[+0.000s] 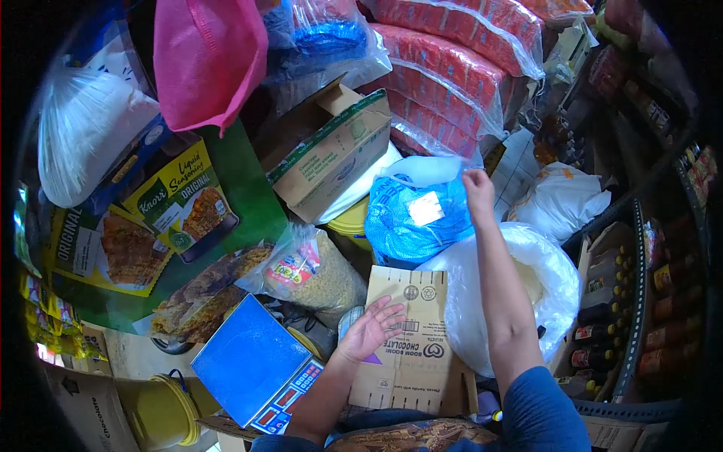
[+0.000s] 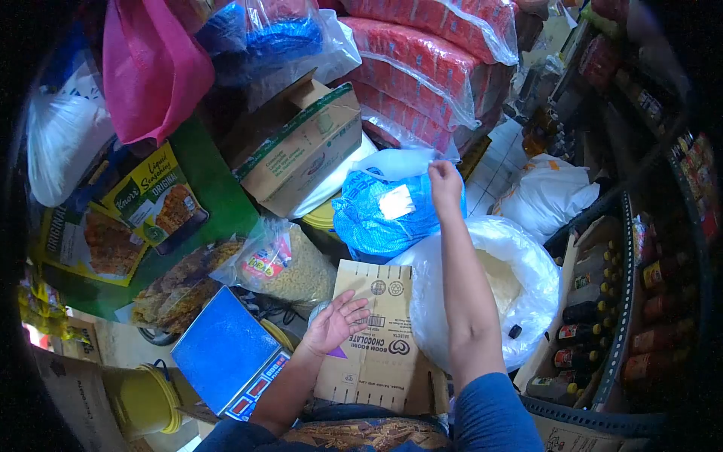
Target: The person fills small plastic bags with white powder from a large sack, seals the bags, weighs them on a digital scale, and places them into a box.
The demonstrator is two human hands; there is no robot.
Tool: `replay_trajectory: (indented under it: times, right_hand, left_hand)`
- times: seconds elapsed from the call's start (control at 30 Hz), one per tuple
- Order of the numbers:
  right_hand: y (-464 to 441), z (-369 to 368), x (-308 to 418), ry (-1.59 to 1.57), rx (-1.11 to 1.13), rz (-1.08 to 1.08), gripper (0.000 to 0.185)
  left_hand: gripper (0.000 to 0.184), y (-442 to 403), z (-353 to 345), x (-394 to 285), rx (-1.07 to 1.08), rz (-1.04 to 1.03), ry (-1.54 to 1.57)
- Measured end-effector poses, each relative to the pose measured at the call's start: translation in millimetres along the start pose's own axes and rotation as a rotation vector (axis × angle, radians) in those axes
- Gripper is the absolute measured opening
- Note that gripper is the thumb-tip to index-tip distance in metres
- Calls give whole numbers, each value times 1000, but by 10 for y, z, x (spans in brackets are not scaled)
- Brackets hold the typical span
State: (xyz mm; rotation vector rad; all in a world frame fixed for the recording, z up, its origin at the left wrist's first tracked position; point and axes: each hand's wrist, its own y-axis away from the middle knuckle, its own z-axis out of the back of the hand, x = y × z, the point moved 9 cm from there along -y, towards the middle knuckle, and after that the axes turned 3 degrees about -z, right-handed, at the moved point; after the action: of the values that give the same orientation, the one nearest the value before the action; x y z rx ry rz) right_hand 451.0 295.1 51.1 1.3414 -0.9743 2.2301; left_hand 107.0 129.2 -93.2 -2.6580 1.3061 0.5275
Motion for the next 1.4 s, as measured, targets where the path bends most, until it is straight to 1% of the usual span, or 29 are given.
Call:
replay_trajectory:
  times: [0.03,0.07,0.13,0.17,0.2,0.23,0.27,0.3,0.33,0.37,0.4,0.43,0.5,0.53,0.6,0.73,0.8,0.83,0.9,0.93,1.0,1.03,1.1,1.13,1.2,1.23,1.3,1.33,1.4]
  right_hand:
    - [45,54,142,-305,57,-49,12]
    - [135,179,320,-303,50,-45,12]
    - [454,338,574,-563,116,-210,16]
    - [636,449,713,-562,111,-212,16]
    - [873,448,759,-704,187,-334,18]
    - [1121,431,778,-845,264,-462,19]
    - [1303,509,805,-846,262,-473,19]
    - [1495,530,825,-967,295,-530,19]
    - [1665,541,822,-1089,325,-587,19]
    - [1775,585,785,-1147,313,-596,17]
    - [1860,632,742,-1149,305,-602,17]
    - [1927,701,687,-1188,257,-613,15]
    - [2034,811,559,-1228,194,-624,13]
    - [2088,834,467,-1264,163,-650,12]
    - [2163,877,342,-1300,124,-677,10]
    - [2219,929,218,-1374,94,-716,9]
    - [2246,926,194,-1429,81,-741,9]
    - [2285,888,188,-1476,92,-783,9]
    - [2362,808,236,-1584,128,-847,10]
    - [2394,798,264,-1586,129,-846,10]
    - [2462,741,376,-1663,205,-878,10]
    - [2473,745,401,-1722,200,-903,11]
    - [2439,832,381,-1722,193,-855,12]
    - [2405,900,368,-1721,186,-806,12]
    - [2383,982,341,-1698,193,-772,12]
    - [2367,1028,340,-1677,158,-746,11]
    - [2360,1106,318,-1592,98,-707,10]
    - [2375,1106,319,-1592,101,-707,10]
    - [2392,1150,281,-1543,54,-683,9]
  left_hand:
    - [62,-2,17,6,5,2,-2]
    - [63,-13,-5,-2,54,-9,-12]
    - [65,-36,-151,5,109,-12,-26]
    - [68,-65,-314,-21,78,-34,-185]
    - [72,-103,-462,-37,43,-55,-342]
    - [72,-170,-598,17,36,-49,-340]
    - [77,-267,-761,-3,34,-148,-438]
    - [83,-344,-919,-34,32,-247,-539]
    - [83,-420,-1043,1,25,-237,-539]
    - [81,-493,-1185,2,39,-263,-441]
    - [79,-541,-1274,-2,55,-290,-342]
    - [79,-573,-1309,24,54,-279,-343]
    - [62,-624,-1329,215,36,-138,-435]
    - [62,-619,-1332,285,38,-127,-436]
    - [46,-614,-1270,424,20,-104,-453]
    - [42,-561,-1165,620,-11,-9,-487]
    - [42,-522,-1140,548,-174,-111,-424]
    - [42,-519,-1213,554,-170,-108,-425]
    - [41,-515,-1254,599,-240,-64,-207]
    - [41,-524,-1250,599,-239,-65,-209]
    - [42,-565,-1317,733,-113,56,-54]
    - [42,-579,-1288,737,-112,56,-54]
    - [34,-599,-1359,714,1,32,-71]
    - [34,-585,-1362,708,2,33,-70]
    - [22,-533,-1299,563,-97,-96,-171]
    - [22,-517,-1323,547,-96,-97,-170]
    - [14,-471,-1349,415,-142,-188,-331]
    - [14,-450,-1377,394,-143,-191,-331]
    - [15,-412,-1423,297,-168,-246,-480]
